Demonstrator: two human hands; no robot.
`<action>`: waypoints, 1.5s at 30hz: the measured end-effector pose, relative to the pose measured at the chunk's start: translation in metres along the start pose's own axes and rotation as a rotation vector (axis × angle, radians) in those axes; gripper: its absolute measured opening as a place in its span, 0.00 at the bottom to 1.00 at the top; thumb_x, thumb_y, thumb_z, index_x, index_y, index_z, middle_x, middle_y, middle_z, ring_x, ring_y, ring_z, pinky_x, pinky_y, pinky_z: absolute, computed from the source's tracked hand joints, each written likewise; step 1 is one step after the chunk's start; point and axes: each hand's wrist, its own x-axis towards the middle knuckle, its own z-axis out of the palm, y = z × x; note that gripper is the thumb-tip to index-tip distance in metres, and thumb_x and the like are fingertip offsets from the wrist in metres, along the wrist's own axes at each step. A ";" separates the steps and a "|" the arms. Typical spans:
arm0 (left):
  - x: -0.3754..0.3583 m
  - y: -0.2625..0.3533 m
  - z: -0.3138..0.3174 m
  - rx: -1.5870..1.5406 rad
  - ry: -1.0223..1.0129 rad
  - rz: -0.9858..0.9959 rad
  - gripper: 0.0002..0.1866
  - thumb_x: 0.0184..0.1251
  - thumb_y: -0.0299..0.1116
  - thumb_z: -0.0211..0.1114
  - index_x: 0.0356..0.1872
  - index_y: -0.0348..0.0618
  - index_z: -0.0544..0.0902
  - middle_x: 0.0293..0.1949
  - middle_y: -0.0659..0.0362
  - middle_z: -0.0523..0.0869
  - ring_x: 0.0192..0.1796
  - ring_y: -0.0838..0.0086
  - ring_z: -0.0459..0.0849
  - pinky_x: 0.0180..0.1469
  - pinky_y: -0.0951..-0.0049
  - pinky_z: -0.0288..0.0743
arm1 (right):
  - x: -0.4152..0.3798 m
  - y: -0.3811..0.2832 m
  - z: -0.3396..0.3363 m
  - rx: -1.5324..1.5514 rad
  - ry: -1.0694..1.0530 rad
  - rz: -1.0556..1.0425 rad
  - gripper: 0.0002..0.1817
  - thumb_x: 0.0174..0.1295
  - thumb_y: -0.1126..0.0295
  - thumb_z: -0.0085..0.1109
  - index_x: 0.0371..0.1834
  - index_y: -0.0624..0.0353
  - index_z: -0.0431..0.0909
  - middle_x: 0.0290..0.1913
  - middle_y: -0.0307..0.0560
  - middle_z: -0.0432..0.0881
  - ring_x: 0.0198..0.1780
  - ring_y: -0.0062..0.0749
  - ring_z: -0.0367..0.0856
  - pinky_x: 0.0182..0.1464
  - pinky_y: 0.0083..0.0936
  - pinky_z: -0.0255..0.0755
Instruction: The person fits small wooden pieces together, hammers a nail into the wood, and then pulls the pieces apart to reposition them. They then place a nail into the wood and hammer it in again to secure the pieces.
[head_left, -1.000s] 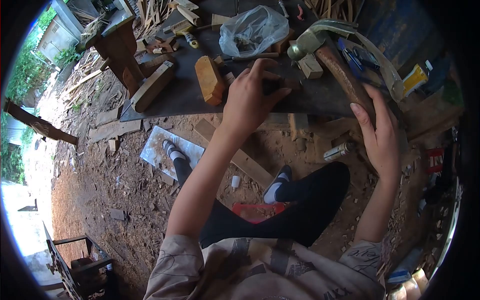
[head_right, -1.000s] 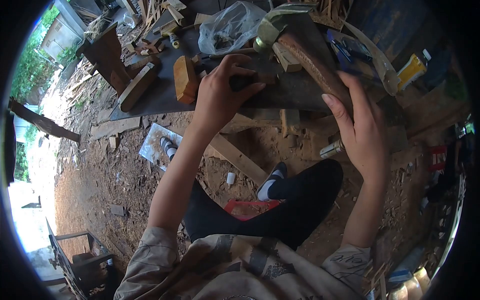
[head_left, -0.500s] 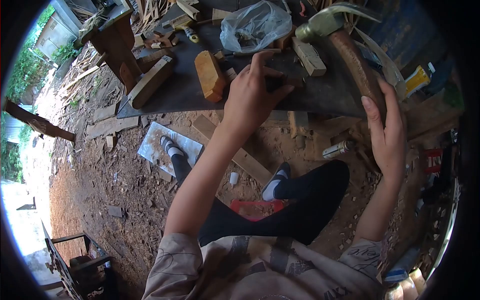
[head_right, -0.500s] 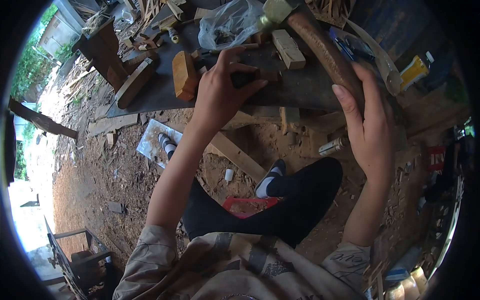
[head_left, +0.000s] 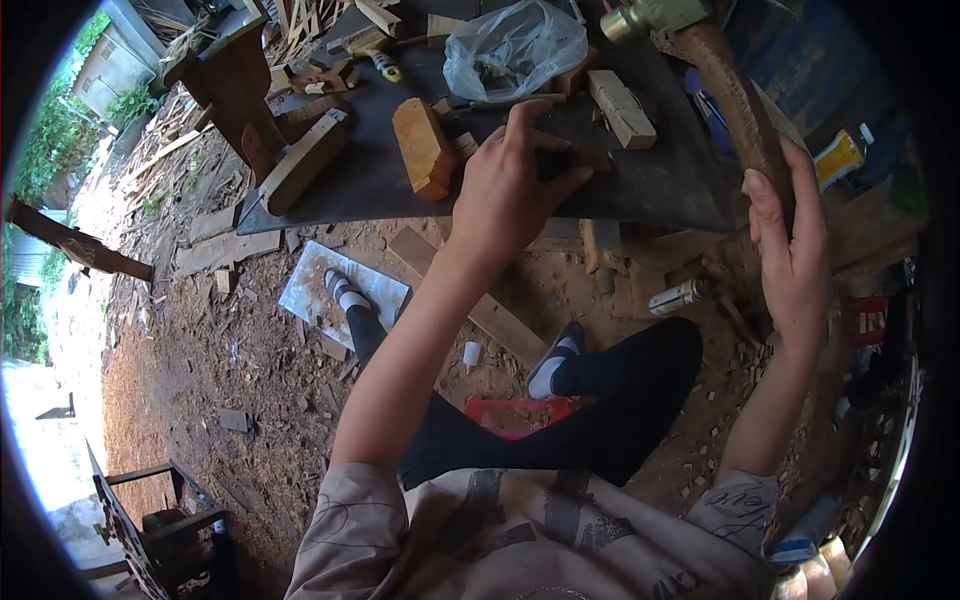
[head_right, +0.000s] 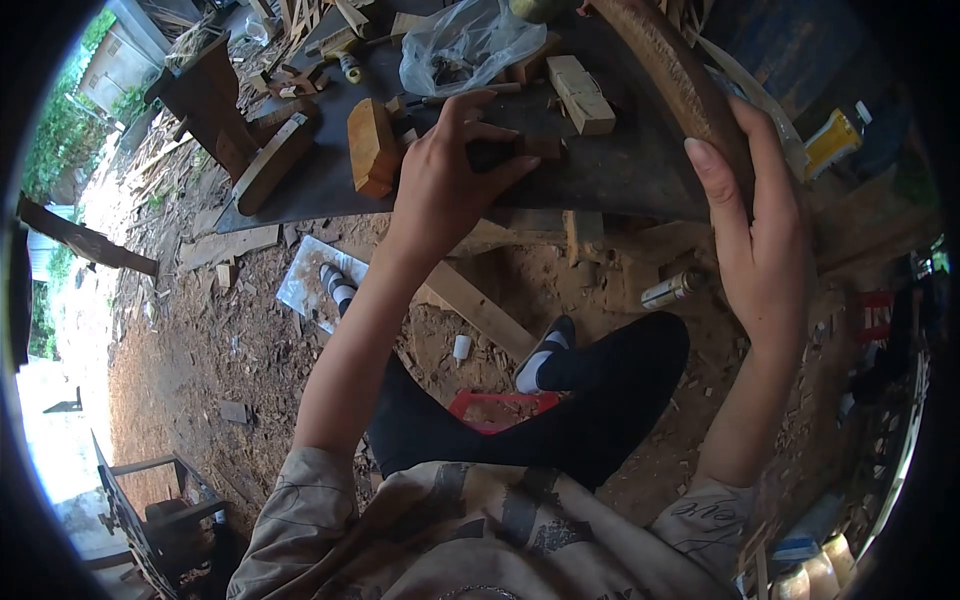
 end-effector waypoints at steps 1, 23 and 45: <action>0.000 0.001 0.000 -0.003 -0.005 -0.006 0.38 0.63 0.43 0.86 0.69 0.41 0.75 0.47 0.56 0.97 0.57 0.55 0.93 0.58 0.57 0.85 | 0.000 -0.002 0.000 0.041 -0.019 0.038 0.27 0.84 0.50 0.59 0.75 0.57 0.77 0.57 0.53 0.90 0.57 0.43 0.90 0.59 0.40 0.81; -0.001 -0.001 0.003 0.015 0.026 0.013 0.38 0.63 0.42 0.85 0.69 0.41 0.75 0.46 0.57 0.97 0.55 0.56 0.94 0.57 0.57 0.85 | -0.007 0.001 0.004 -0.300 -0.198 -0.044 0.27 0.84 0.50 0.57 0.75 0.55 0.75 0.56 0.61 0.90 0.56 0.61 0.92 0.54 0.49 0.83; -0.001 0.001 0.000 0.018 0.007 -0.005 0.38 0.63 0.42 0.85 0.69 0.41 0.75 0.48 0.57 0.97 0.57 0.54 0.93 0.59 0.56 0.85 | -0.007 0.007 0.006 -0.111 -0.024 -0.034 0.25 0.85 0.51 0.57 0.74 0.55 0.77 0.55 0.59 0.90 0.55 0.56 0.91 0.57 0.44 0.82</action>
